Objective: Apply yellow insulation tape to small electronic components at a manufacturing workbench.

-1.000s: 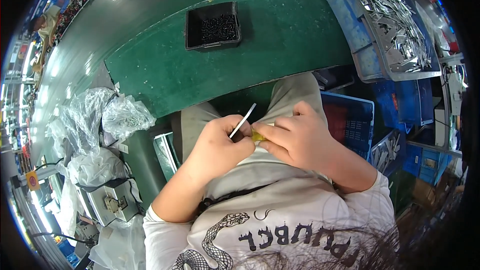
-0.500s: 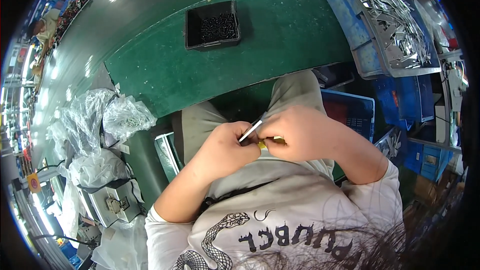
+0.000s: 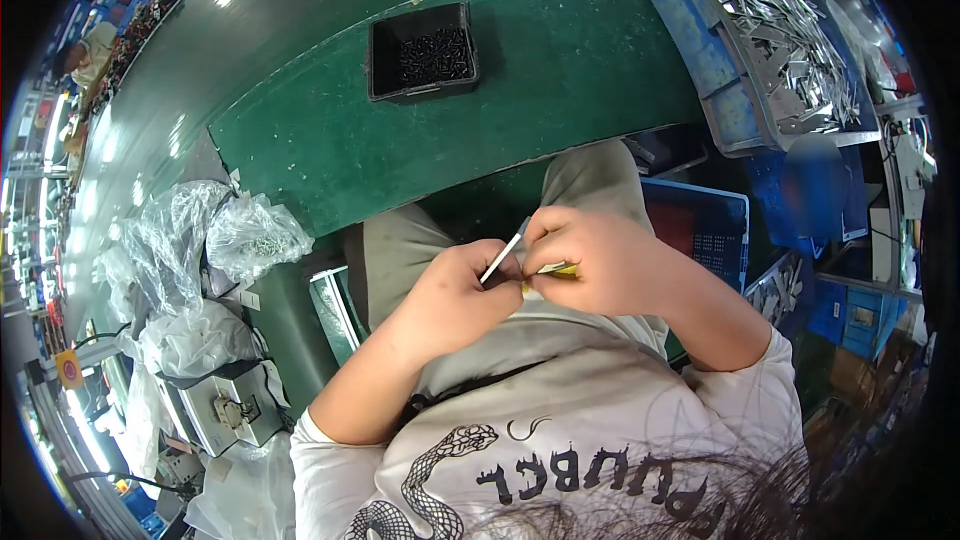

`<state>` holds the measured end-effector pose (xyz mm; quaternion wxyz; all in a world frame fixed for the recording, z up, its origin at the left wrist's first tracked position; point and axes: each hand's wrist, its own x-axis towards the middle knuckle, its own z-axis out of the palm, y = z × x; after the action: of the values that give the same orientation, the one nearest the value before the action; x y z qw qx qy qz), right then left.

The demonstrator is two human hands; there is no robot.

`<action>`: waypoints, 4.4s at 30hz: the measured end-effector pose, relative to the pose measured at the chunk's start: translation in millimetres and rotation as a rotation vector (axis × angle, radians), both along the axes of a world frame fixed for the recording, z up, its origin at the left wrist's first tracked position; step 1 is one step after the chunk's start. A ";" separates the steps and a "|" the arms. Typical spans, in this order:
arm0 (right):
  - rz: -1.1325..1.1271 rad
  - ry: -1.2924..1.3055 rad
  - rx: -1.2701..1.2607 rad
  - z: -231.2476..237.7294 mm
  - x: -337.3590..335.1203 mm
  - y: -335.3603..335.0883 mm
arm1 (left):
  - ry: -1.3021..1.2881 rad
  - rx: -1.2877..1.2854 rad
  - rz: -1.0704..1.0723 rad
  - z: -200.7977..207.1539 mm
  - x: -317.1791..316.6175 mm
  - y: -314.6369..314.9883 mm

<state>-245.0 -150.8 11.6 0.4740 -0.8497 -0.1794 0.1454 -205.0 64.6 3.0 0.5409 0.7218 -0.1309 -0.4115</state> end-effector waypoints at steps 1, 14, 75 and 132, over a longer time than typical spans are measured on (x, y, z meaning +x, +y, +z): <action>0.003 0.000 0.001 0.6 -1.0 -0.5 | 0.000 0.001 0.003 -3.6 -0.4 1.3; -0.288 -0.163 -0.021 -11.5 -1.6 -5.3 | 0.261 -0.194 0.162 -11.4 -10.2 -2.7; -0.332 -0.484 -0.294 -4.1 -15.7 5.7 | -0.868 0.169 0.087 -22.3 -17.7 -21.3; -0.359 -0.507 -0.323 -0.9 -22.6 4.6 | -0.347 -0.667 0.231 -55.4 -37.3 -9.5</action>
<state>-267.6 -146.1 10.7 0.2918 -0.9408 -0.1137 -0.1296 -242.3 55.1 -52.4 0.7582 0.5754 -0.2649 -0.1549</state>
